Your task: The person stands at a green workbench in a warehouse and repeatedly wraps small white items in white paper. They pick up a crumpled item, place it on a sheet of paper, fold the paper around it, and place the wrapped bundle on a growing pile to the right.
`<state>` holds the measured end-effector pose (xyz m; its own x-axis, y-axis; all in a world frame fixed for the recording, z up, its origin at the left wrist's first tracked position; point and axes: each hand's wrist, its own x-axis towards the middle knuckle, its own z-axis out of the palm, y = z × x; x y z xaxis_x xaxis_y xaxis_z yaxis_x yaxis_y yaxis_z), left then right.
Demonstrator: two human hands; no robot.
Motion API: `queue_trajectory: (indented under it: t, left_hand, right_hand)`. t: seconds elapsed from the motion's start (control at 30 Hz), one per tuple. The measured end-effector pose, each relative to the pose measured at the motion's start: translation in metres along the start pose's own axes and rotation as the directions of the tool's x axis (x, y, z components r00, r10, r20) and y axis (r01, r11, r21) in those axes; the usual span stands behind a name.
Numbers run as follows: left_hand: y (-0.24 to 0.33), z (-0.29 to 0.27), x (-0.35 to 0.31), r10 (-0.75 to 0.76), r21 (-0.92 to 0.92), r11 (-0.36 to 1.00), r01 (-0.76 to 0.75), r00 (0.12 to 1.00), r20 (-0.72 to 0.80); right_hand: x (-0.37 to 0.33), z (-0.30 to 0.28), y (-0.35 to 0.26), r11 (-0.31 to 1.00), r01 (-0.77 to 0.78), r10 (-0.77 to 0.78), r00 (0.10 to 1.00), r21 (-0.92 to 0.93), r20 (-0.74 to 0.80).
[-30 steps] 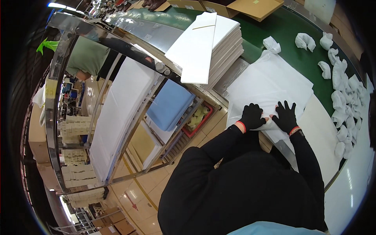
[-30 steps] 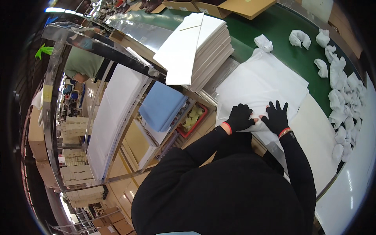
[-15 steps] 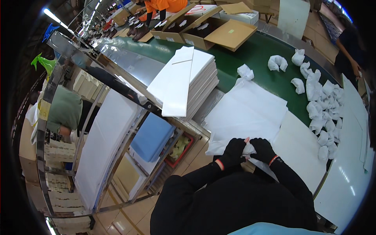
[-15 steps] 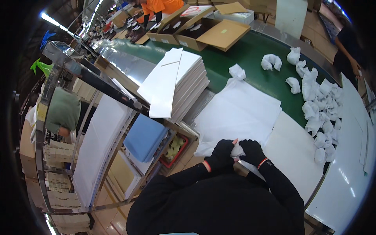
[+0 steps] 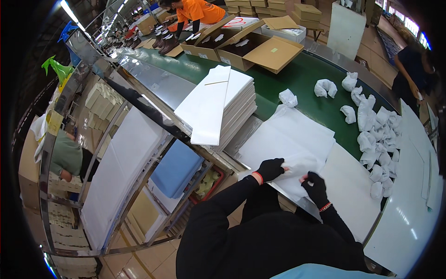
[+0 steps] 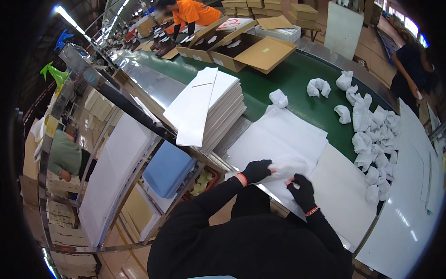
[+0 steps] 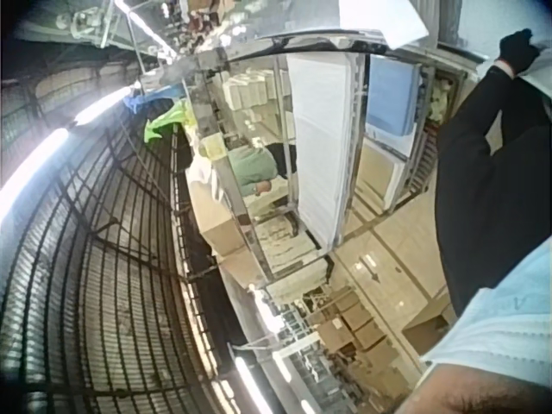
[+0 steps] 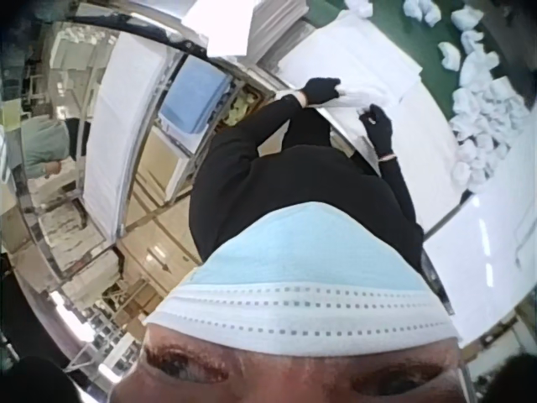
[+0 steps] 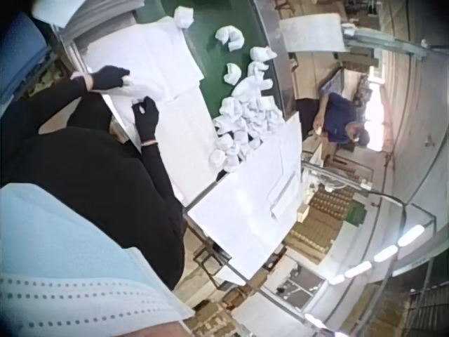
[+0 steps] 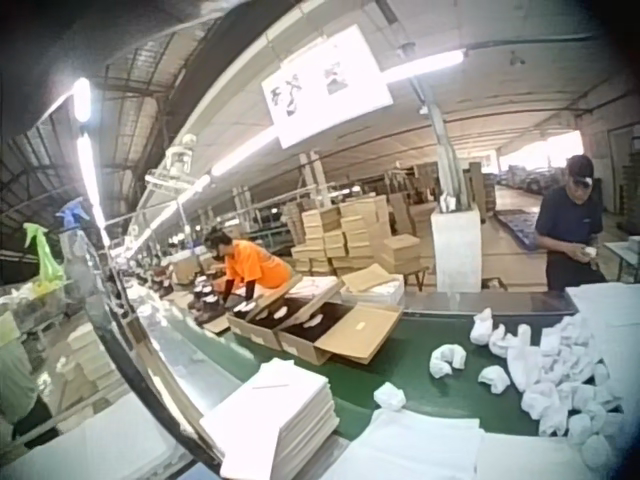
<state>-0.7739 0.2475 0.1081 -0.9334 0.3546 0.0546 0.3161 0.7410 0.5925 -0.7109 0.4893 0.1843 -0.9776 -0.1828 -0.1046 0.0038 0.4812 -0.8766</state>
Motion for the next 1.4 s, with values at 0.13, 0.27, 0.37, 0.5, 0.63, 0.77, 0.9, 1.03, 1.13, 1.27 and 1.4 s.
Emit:
queue_trajectory:
  t: [0.13, 0.27, 0.37, 0.5, 0.63, 0.77, 0.9, 1.03, 1.13, 1.27, 1.4]
  left_hand:
    - [0.006, -0.001, 0.003, -0.214, -0.203, 0.95, 0.235, 0.969, 0.119]
    - [0.039, 0.014, -0.014, -0.367, -0.456, 0.816, 0.356, 0.928, 0.067]
    - [0.064, 0.005, -0.02, -0.354, -0.56, 0.803, 0.205, 0.92, -0.171]
    - [0.095, -0.031, -0.022, -0.186, -0.6, 0.799, 0.026, 0.961, -0.207]
    - [0.089, -0.06, -0.002, 0.024, -0.641, 0.735, -0.221, 0.953, -0.301]
    - [0.113, -0.093, -0.013, 0.215, -0.869, 0.434, -0.238, 0.964, -0.157]
    - [0.163, -0.128, -0.03, 0.155, -0.959, 0.255, -0.121, 0.984, -0.083]
    - [0.165, -0.129, -0.033, 0.046, -0.879, 0.477, -0.02, 0.999, 0.002]
    - [0.165, -0.131, -0.035, -0.001, -0.806, 0.587, -0.07, 0.996, -0.088]
    - [0.163, -0.134, -0.03, -0.041, -0.953, 0.296, 0.066, 0.998, 0.057]
    - [0.148, -0.103, -0.033, -0.164, -0.943, 0.308, 0.126, 0.983, 0.078]
  right_hand:
    - [-0.013, 0.027, 0.04, 0.687, -0.45, 0.216, 0.876, 0.57, 0.431]
    - [0.005, 0.047, 0.05, 0.958, -0.195, 0.099, 0.913, 0.21, 0.395]
    - [0.01, 0.05, 0.006, 0.676, -0.336, 0.201, 0.94, 0.656, 0.274]
    - [0.016, 0.028, -0.045, 0.66, -0.138, 0.147, 0.988, 0.739, 0.053]
    - [0.009, -0.009, -0.057, 0.768, -0.044, 0.033, 0.999, 0.639, 0.029]
    - [-0.003, -0.041, -0.077, 0.98, 0.035, -0.083, 0.965, 0.195, 0.248]
    - [-0.017, -0.05, -0.099, 0.995, -0.036, 0.009, 0.957, 0.091, 0.289]
    - [-0.025, -0.05, -0.09, 0.971, -0.175, 0.113, 0.935, 0.16, 0.336]
    - [-0.032, -0.044, -0.081, 0.958, -0.124, 0.032, 0.942, 0.258, 0.335]
    - [-0.042, -0.05, -0.098, 0.945, -0.099, -0.02, 0.933, 0.31, 0.36]
    - [-0.039, -0.051, -0.092, 0.998, 0.001, -0.031, 0.893, 0.067, 0.449]
